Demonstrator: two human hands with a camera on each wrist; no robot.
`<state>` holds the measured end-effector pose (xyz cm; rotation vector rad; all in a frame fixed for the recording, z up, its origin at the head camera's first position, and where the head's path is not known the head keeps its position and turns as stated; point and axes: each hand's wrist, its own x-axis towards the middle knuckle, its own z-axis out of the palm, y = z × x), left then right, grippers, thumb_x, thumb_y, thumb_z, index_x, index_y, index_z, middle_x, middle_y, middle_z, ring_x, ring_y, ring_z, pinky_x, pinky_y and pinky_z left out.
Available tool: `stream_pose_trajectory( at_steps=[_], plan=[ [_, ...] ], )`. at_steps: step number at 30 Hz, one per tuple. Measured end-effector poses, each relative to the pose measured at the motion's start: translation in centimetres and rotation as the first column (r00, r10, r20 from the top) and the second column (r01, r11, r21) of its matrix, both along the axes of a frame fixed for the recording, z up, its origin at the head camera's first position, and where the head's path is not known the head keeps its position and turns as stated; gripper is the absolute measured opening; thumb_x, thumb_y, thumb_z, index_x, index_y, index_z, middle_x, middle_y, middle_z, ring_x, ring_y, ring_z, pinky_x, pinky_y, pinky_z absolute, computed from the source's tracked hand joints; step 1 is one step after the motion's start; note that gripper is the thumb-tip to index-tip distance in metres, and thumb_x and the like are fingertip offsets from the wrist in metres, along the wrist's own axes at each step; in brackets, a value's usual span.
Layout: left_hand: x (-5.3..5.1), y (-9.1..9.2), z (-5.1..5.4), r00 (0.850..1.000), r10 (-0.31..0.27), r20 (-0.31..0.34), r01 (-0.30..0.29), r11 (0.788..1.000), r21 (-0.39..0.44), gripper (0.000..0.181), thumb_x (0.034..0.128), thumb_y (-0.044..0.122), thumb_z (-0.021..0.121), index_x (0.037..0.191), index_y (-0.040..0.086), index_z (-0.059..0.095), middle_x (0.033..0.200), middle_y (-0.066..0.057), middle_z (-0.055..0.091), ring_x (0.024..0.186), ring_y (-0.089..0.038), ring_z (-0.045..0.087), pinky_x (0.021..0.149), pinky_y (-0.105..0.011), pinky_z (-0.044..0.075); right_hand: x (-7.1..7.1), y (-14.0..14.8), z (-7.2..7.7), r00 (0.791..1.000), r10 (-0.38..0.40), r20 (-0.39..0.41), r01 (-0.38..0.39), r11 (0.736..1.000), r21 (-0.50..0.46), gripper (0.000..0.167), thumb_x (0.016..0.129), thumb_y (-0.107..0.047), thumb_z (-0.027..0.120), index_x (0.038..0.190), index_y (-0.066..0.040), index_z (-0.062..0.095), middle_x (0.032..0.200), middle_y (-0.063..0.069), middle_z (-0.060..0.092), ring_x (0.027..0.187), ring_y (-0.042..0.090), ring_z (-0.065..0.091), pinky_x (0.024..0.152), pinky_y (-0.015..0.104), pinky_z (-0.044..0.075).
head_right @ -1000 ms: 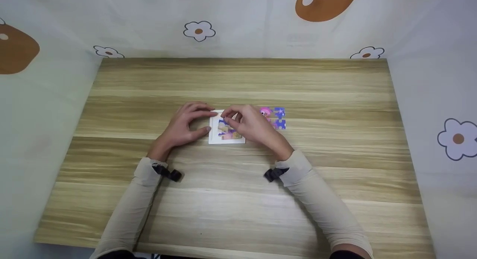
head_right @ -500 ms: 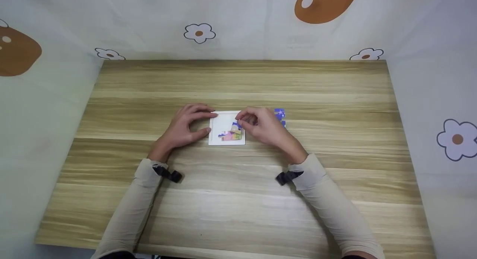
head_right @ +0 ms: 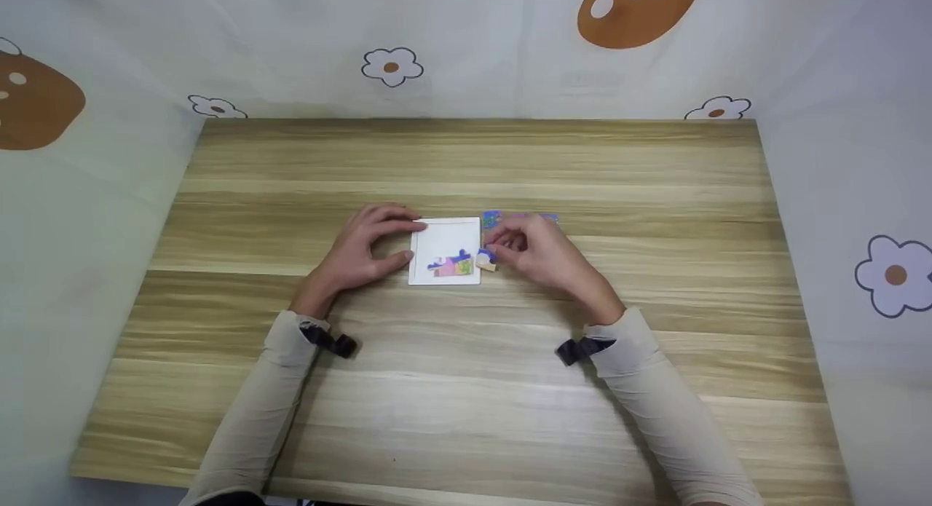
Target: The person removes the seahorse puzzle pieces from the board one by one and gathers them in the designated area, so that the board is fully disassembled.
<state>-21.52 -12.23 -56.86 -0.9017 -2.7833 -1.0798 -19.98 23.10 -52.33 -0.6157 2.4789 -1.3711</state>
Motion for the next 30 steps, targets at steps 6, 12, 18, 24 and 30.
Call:
stream_pose_trajectory(
  at_steps=[6,12,18,24,30],
  plan=[
    [0.03,-0.01,0.04,1.000,0.000,0.011,0.000,1.000,-0.007,0.046,0.0947,0.043,0.074,0.140,0.031,0.074,0.151,0.007,0.064,0.146,-0.022,0.049,0.125,-0.055,0.031,-0.14,0.37,-0.24,0.999,0.035,0.012,-0.035,0.999,-0.006,0.008,0.099,-0.010,0.080,0.106,-0.010,0.083,0.099,0.008,0.082,0.082,0.013,0.069,0.069,0.017,0.054],
    [0.04,0.01,0.10,1.000,0.001,0.014,-0.001,1.000,-0.021,0.046,0.0951,0.042,0.073,0.140,0.031,0.074,0.151,0.006,0.064,0.145,-0.022,0.049,0.125,-0.055,0.031,-0.33,0.60,-0.33,0.998,0.059,0.007,-0.059,0.998,0.002,0.008,0.098,-0.007,0.080,0.105,-0.010,0.084,0.101,0.006,0.083,0.081,0.013,0.069,0.069,0.016,0.054],
    [0.05,0.03,0.06,1.000,0.002,0.013,-0.002,1.000,-0.004,0.047,0.0940,0.042,0.073,0.139,0.031,0.075,0.150,0.007,0.064,0.145,-0.022,0.050,0.125,-0.055,0.031,-0.39,0.81,-0.34,0.997,0.076,0.003,-0.076,0.997,0.022,0.008,0.099,-0.009,0.080,0.105,-0.010,0.084,0.101,0.007,0.083,0.079,0.010,0.066,0.068,0.015,0.053],
    [0.06,-0.03,0.01,1.000,-0.001,0.025,0.001,1.000,0.004,0.045,0.0952,0.041,0.073,0.140,0.031,0.074,0.150,0.007,0.064,0.146,-0.022,0.049,0.128,-0.056,0.028,-0.43,0.71,-0.14,0.996,0.083,0.015,-0.083,0.996,0.025,0.012,0.097,-0.006,0.081,0.109,-0.008,0.083,0.098,0.007,0.080,0.082,0.012,0.067,0.070,0.016,0.054],
    [-0.02,0.02,0.00,0.999,0.008,0.034,-0.007,1.000,-0.015,0.047,0.0954,0.041,0.072,0.141,0.030,0.074,0.151,0.005,0.064,0.146,-0.022,0.049,0.128,-0.054,0.028,-0.02,0.26,0.31,0.994,0.100,0.046,-0.104,0.990,0.100,0.017,0.093,-0.008,0.086,0.109,-0.006,0.081,0.091,0.005,0.076,0.081,0.013,0.067,0.070,0.018,0.054]
  ],
)
